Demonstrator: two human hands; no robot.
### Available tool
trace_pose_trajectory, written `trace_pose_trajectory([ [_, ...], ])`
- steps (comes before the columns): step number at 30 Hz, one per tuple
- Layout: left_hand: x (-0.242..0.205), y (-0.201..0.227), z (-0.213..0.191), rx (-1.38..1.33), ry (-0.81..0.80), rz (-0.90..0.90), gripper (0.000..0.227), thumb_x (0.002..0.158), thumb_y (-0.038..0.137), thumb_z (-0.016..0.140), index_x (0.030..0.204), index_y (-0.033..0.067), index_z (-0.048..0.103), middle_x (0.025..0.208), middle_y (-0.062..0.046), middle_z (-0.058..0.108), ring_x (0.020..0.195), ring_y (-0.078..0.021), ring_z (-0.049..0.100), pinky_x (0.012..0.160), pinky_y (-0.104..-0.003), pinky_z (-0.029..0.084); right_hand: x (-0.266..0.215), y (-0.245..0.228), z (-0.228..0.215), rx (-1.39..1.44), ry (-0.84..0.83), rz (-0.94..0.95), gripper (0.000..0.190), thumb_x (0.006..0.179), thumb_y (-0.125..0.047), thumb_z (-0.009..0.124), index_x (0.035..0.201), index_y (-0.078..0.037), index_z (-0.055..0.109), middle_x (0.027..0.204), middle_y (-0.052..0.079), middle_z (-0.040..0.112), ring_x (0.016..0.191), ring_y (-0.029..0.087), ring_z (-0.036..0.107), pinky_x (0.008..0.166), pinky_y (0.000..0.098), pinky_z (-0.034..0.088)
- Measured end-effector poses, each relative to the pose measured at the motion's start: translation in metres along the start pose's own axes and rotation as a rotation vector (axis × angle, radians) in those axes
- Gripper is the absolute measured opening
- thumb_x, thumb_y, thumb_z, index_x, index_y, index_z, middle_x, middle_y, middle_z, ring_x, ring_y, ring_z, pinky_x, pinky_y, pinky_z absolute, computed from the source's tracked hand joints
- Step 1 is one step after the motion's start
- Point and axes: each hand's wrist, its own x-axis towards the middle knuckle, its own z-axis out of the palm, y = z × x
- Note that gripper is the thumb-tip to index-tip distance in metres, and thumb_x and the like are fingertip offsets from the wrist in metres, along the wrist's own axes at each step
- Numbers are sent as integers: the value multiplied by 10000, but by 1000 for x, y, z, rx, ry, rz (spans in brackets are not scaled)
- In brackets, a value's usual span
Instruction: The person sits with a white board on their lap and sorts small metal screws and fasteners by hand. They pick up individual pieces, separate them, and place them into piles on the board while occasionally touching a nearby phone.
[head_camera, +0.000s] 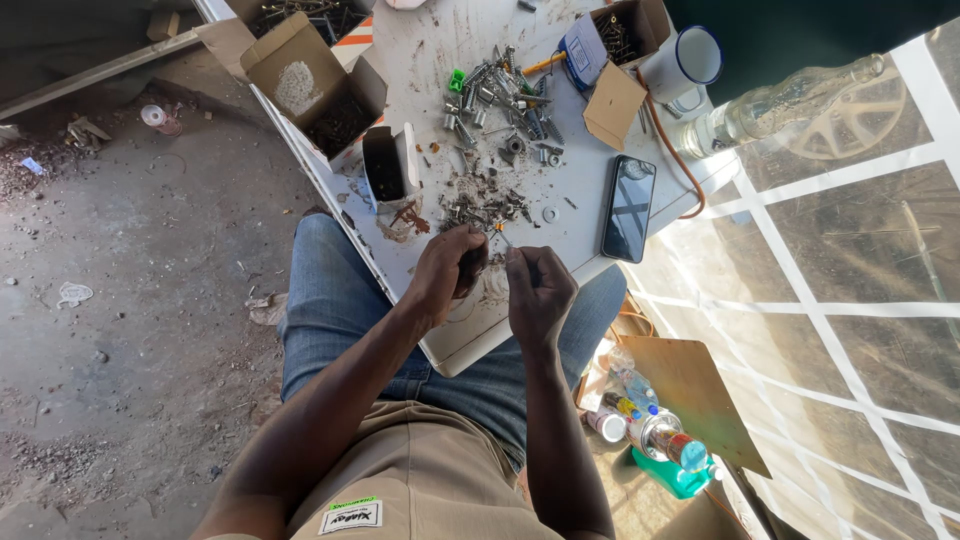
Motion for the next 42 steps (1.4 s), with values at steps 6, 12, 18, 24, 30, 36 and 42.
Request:
trace_pose_trajectory([
  [6,-7,22,18,48,65,-28,443,1132,406,501,931,47,667,583,-38,419,388,-81,273,394,-267,253,-1,2,-2,3,-2,-1,196,971,-102,705,784,-49,717,571,103,544,660,69,545,501,288,373],
  [12,-9,17,16,148,13,53,401,1138,369,555,997,43,741,577,-26,461,385,-76,317,389,-264,300,0,-7,-2,5,-1,13,195,973,-105,712,786,-55,727,568,105,537,686,59,535,509,277,376],
  [18,-16,3,-4,-208,-47,108,250,1031,228,592,895,23,634,566,-25,341,389,-79,282,372,-223,275,-4,15,7,16,46,36,211,991,-132,700,795,-57,721,573,101,552,631,69,515,505,296,376],
  [24,-26,14,-15,-431,-131,164,233,810,224,555,857,0,601,587,-33,342,389,-93,332,385,-220,306,31,-16,41,-140,-108,-38,196,963,-173,705,784,-98,732,638,127,648,588,267,652,553,383,489],
  [30,-26,17,-18,-462,-125,170,218,903,232,536,856,27,593,597,-20,344,391,-94,338,397,-226,318,50,-1,57,-295,-334,-35,260,948,-302,682,806,-86,709,711,162,652,689,417,683,612,509,507],
  [36,-28,20,-13,-450,-137,187,233,958,240,528,849,40,581,607,-20,349,389,-88,327,394,-223,318,54,-3,37,-245,-234,18,233,964,-262,688,772,-132,711,672,109,633,641,268,656,608,387,494],
  [42,-22,6,-19,-429,-97,174,237,974,222,545,879,12,600,591,-29,347,358,-108,325,374,-236,330,51,3,39,-263,-273,41,182,923,-263,740,779,-153,721,712,107,657,725,346,689,647,418,512],
])
